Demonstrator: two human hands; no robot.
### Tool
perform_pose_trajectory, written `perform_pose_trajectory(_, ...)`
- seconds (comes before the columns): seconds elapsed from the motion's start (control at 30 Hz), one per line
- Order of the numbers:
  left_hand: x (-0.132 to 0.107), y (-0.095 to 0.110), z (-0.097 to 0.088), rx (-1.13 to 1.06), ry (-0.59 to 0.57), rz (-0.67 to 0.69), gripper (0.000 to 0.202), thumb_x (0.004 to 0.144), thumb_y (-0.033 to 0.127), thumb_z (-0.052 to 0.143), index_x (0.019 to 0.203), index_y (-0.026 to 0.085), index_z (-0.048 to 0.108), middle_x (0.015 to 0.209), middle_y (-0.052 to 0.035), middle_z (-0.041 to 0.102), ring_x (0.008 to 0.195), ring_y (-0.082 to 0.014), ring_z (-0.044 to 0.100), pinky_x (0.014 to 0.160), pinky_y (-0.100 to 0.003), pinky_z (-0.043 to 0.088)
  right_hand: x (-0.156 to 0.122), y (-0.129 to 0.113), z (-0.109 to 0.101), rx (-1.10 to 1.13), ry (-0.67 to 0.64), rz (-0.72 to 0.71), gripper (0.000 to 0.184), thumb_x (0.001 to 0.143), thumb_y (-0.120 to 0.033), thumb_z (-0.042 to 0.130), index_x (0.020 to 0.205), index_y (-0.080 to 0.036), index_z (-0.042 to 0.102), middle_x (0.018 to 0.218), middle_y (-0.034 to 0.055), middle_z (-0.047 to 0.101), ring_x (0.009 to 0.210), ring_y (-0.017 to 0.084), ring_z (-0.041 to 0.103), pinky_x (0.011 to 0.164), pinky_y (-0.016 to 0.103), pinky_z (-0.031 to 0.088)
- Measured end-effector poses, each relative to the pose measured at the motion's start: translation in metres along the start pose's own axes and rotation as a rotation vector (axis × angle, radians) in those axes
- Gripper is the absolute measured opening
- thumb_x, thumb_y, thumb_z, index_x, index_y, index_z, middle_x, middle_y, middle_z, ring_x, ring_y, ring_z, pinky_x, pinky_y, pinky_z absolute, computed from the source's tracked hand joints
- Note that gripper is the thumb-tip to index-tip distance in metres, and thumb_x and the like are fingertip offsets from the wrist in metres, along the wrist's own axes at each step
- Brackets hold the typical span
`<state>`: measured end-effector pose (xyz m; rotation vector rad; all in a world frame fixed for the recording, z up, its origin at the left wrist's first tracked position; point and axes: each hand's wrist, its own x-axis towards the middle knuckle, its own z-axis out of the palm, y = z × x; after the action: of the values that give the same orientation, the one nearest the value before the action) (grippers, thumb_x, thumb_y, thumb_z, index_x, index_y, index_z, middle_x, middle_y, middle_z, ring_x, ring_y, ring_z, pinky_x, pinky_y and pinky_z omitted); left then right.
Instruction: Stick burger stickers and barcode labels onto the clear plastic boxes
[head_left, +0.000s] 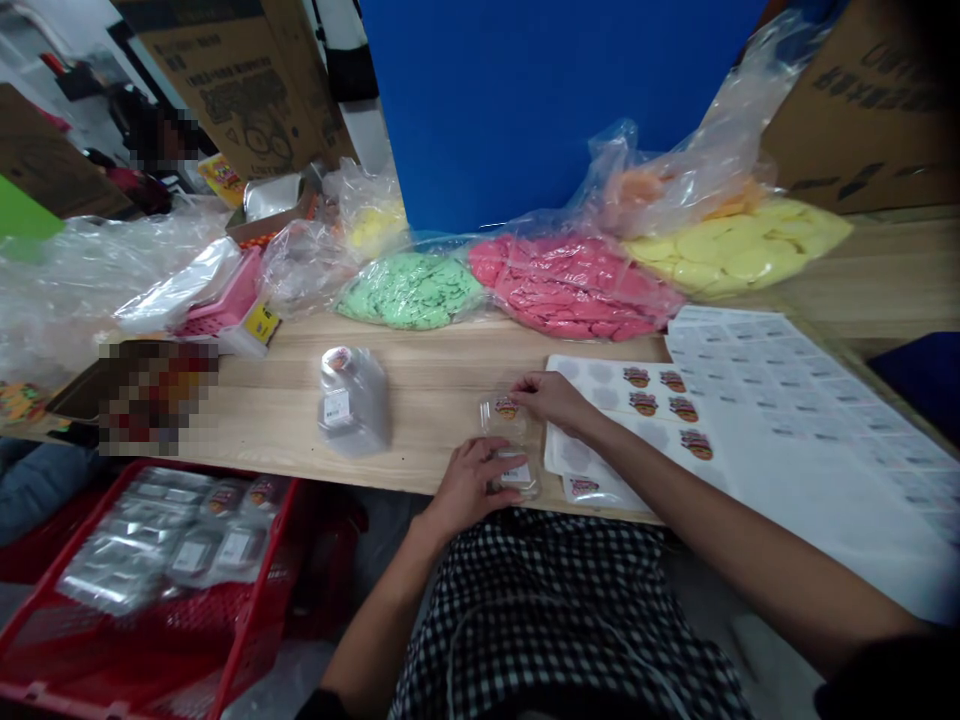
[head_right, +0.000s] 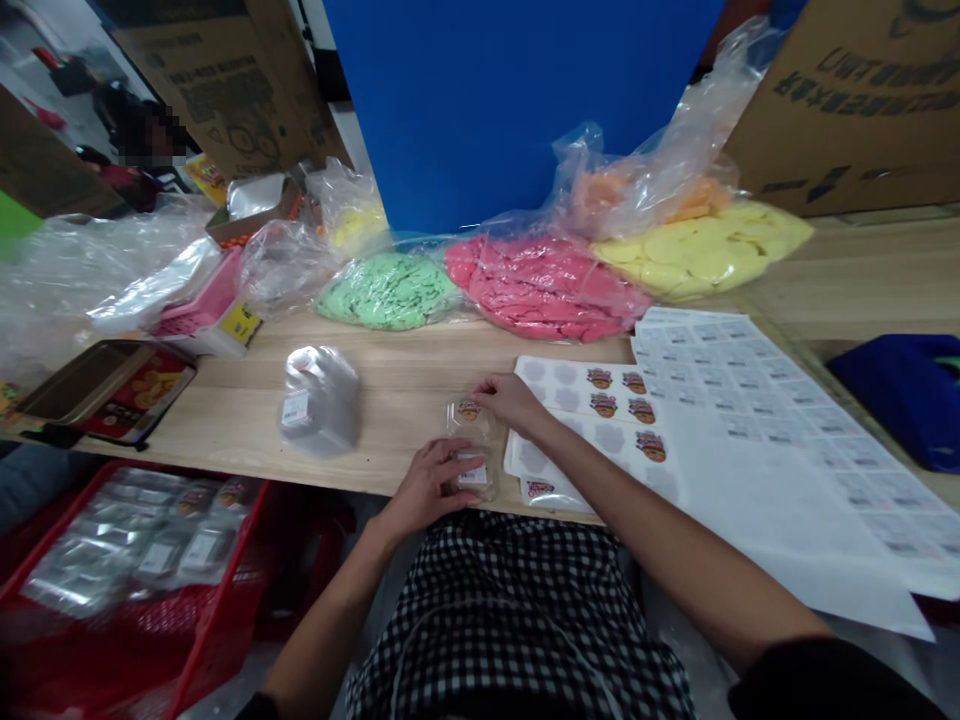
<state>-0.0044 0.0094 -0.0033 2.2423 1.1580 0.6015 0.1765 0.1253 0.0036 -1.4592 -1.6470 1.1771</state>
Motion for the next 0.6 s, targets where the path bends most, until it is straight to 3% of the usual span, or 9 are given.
perform_pose_trajectory(0.4,0.0,0.002,-0.002,0.009,-0.016,-0.008,0.05,0.076,0.043,0.065,0.123,0.033,0.054,0.129,-0.0061,0.051,0.117,-0.0243,0.044,0.099,-0.041,0.035,-0.003,0.001,0.007,-0.234,-0.009,-0.057,0.006,0.066,-0.025,0.059,0.063,-0.019,0.059,0.067,0.001,0.061,0.065,0.015,0.053,0.061,0.026,0.038)
perform_pose_trajectory(0.53,0.0,0.001,-0.001,-0.005,-0.01,-0.004,0.048,0.077,0.043,0.064,0.122,0.032,0.055,0.129,-0.007,0.051,0.118,-0.025,0.043,0.098,-0.042,0.035,-0.007,0.004,0.014,-0.426,0.123,-0.162,0.016,0.066,-0.028,0.063,0.078,-0.019,0.059,0.083,0.0054,0.059,0.082,0.021,0.053,0.068,0.03,0.039)
perform_pose_trajectory(0.6,-0.001,0.002,-0.001,-0.036,-0.003,0.004,0.047,0.076,0.042,0.065,0.121,0.031,0.056,0.128,-0.0071,0.051,0.118,-0.0252,0.044,0.099,-0.043,0.035,-0.009,0.005,0.013,-0.406,0.222,-0.189,0.022,0.067,-0.025,0.06,0.088,-0.018,0.058,0.088,0.0071,0.057,0.085,0.021,0.051,0.071,0.032,0.04)
